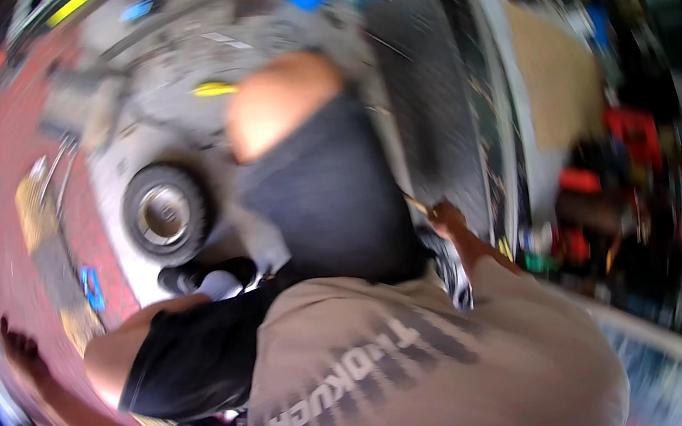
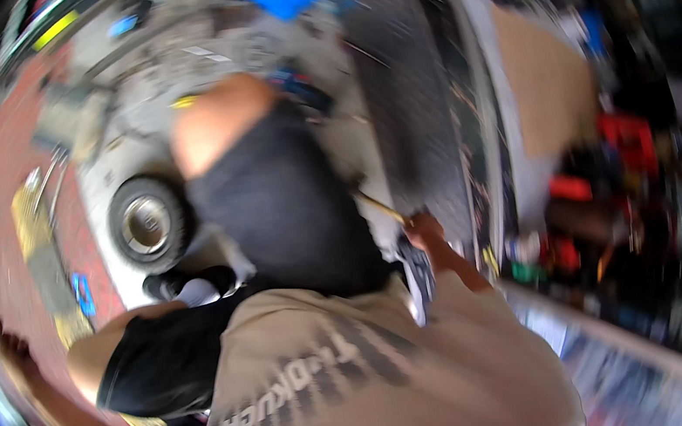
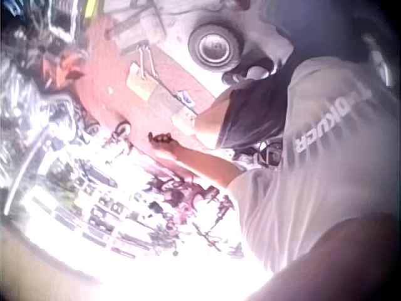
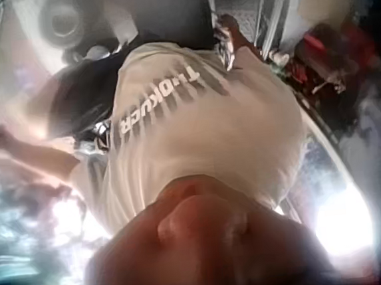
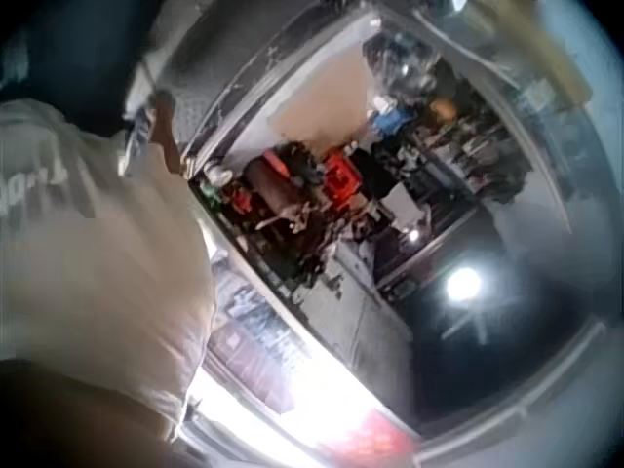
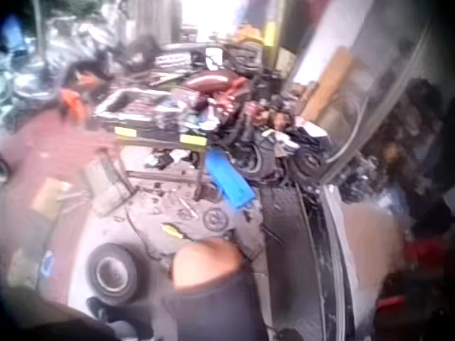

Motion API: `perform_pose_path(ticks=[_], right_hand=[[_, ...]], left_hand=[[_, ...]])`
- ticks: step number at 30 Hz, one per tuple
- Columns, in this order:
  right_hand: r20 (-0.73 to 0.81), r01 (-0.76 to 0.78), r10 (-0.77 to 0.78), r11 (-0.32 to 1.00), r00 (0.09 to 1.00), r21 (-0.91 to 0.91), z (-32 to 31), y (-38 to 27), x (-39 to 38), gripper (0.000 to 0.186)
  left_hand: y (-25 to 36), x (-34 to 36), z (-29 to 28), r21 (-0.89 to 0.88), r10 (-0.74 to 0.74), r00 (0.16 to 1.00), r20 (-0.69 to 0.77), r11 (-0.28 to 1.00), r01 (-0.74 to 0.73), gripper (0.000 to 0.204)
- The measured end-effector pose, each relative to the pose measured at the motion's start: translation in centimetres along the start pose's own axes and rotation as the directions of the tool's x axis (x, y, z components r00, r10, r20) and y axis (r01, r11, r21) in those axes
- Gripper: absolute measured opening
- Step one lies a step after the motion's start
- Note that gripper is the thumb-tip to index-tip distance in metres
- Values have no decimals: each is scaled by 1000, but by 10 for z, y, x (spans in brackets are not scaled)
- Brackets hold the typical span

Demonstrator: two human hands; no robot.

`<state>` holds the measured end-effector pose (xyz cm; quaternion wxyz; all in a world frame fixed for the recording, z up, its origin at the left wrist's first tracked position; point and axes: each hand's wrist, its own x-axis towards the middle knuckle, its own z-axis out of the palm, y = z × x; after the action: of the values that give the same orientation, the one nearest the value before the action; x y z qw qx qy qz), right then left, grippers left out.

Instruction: The person removes a bearing from a motor housing using a hammer and a rod, then handles a motor stator and reinserts it into the motor casing.

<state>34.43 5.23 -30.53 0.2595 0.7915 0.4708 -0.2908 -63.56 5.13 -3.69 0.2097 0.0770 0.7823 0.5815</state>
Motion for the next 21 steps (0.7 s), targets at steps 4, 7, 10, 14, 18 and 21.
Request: perform_pose_path(ticks=[4,7,10,14,18,21], right_hand=[[-103,-371,449,830,888,417,99,95,-18,42],[29,-397,410,861,912,317,225,221,-77,21],[492,-597,421,164,763,786,262,142,-134,14],[606,-599,282,-120,744,791,293,95,-167,13],[527,-525,124,-53,840,849,260,45,-115,21],[541,-539,4,-68,841,839,228,17,-52,29]], left_hand=[[121,31,103,80,177,924,339,973,-216,30],[91,68,239,183,65,860,506,967,-180,29],[129,-47,292,227,136,798,587,919,-323,39],[106,-40,352,119,114,548,829,921,-371,41],[108,-71,360,141,16,452,892,940,-311,36],[100,-102,352,111,64,473,879,936,-334,34]])
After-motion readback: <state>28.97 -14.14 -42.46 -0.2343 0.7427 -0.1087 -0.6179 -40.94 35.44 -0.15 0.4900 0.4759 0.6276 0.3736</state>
